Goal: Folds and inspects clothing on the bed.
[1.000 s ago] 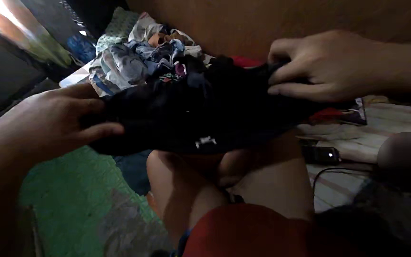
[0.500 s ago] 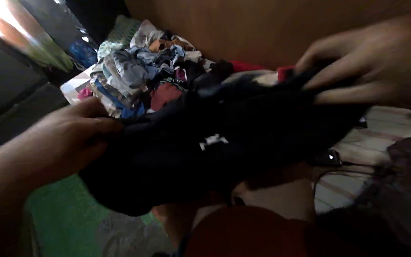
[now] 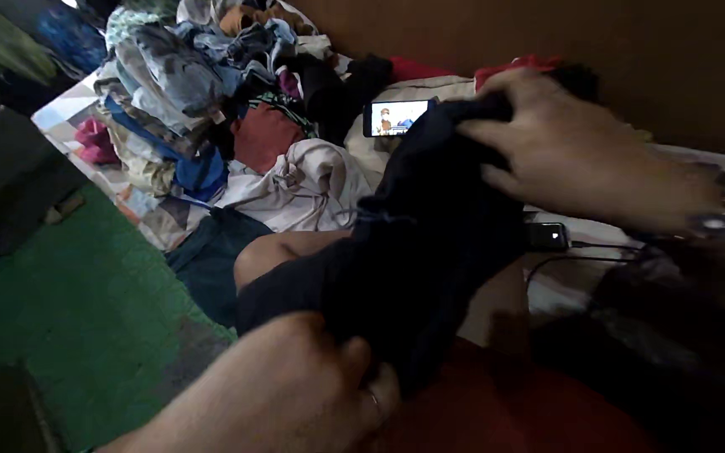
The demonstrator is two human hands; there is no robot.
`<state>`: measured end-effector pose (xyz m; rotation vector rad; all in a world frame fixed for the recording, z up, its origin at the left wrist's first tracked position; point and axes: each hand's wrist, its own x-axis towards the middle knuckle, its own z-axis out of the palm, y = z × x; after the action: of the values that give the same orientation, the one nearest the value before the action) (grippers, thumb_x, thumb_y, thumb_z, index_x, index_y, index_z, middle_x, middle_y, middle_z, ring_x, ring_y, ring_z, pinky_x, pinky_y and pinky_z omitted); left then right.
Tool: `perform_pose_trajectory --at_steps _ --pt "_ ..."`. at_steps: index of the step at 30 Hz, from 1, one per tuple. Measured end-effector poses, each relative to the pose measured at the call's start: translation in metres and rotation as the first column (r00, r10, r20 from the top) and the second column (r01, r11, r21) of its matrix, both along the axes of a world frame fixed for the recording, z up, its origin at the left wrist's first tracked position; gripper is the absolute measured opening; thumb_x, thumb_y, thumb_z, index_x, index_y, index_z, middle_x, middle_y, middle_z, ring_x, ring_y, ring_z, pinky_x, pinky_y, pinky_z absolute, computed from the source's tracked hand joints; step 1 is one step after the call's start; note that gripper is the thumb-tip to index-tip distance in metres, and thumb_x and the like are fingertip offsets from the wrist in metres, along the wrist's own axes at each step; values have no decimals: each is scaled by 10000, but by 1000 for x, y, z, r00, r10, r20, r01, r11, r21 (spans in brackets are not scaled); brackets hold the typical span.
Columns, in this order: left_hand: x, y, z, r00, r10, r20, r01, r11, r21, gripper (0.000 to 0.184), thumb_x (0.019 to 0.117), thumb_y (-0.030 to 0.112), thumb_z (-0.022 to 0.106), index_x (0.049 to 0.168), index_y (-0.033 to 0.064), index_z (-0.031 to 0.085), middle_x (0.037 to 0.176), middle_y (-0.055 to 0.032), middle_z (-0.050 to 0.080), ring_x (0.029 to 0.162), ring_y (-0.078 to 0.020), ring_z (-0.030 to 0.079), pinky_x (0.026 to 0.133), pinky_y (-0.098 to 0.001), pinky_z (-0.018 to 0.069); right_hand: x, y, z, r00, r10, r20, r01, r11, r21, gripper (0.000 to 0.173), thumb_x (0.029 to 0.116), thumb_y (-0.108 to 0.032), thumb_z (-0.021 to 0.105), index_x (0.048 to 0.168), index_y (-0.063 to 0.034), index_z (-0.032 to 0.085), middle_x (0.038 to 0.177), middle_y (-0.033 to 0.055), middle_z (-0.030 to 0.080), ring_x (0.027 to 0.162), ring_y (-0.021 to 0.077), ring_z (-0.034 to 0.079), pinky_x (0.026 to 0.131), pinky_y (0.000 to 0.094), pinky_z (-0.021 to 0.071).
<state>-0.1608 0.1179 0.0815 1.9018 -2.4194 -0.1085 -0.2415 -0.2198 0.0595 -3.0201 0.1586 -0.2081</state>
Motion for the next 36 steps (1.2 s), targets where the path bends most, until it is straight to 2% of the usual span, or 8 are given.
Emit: perform_pose_trajectory --at_steps 3,8,14,18,23,26,32,36 --pt "49 4 11 876 388 288 -367 922 -124 447 1000 256 521 1440 213 583 830 -141 637 562 -335 590 454 -477 463 -17 1 16 975 39 220 -22 997 -80 311 840 -65 696 1151 -43 691 1478 365 369 1252 638 423 857 748 432" --pt "64 6 3 925 311 221 -328 943 48 205 908 322 674 811 146 712 745 -49 667 745 -256 688 777 -506 557 -26 -17 5 989 126 -79 -124 992 35 300 907 -170 622 1172 -87 736 1222 155 642 964 371 679 715 591 562" --pt "100 60 25 915 328 -234 -381 893 -238 298 949 526 656 913 231 680 1444 -1 529 1465 -230 377 1207 -461 341 -46 -85 18 936 308 172 -350 873 339 455 826 -644 697 980 -227 796 971 -72 649 866 -21 592 704 163 522" --pt "119 63 29 852 406 -331 -491 839 -235 273 964 450 679 957 177 682 1083 57 665 997 -23 645 827 -208 562 -41 -82 33 885 410 220 -462 834 301 148 882 -224 689 902 -143 812 1134 80 676 964 106 634 816 262 546" --pt "117 73 52 775 327 -540 -525 809 -265 164 920 330 735 1029 238 656 1031 108 589 948 0 576 812 -164 505 -41 -86 53 817 491 303 -576 725 377 249 938 -107 596 1102 -40 770 1092 116 700 956 115 650 861 268 553" --pt "128 79 58 653 272 -706 -575 785 -229 394 937 303 731 1318 240 652 1051 111 678 892 -9 629 787 -195 546 -37 -47 68 931 88 354 -337 576 745 361 923 38 490 1216 -49 682 1104 -42 727 943 -28 668 829 134 553" --pt "132 0 85 94 558 -825 -958 276 77 226 1000 126 544 1163 214 673 891 94 691 718 -4 660 597 -224 574 67 -1 85 941 -262 215 -70 470 880 284 1061 -153 507 1297 -186 662 1106 -89 693 843 -30 669 707 176 582" --pt "90 -44 105 136 269 -953 -898 440 -4 178 1034 151 499 1087 156 669 939 46 707 820 -71 688 700 -259 599 92 69 91 844 -36 536 -434 540 721 373 1081 -209 489 1407 -46 564 1224 16 671 1012 5 663 878 209 575"
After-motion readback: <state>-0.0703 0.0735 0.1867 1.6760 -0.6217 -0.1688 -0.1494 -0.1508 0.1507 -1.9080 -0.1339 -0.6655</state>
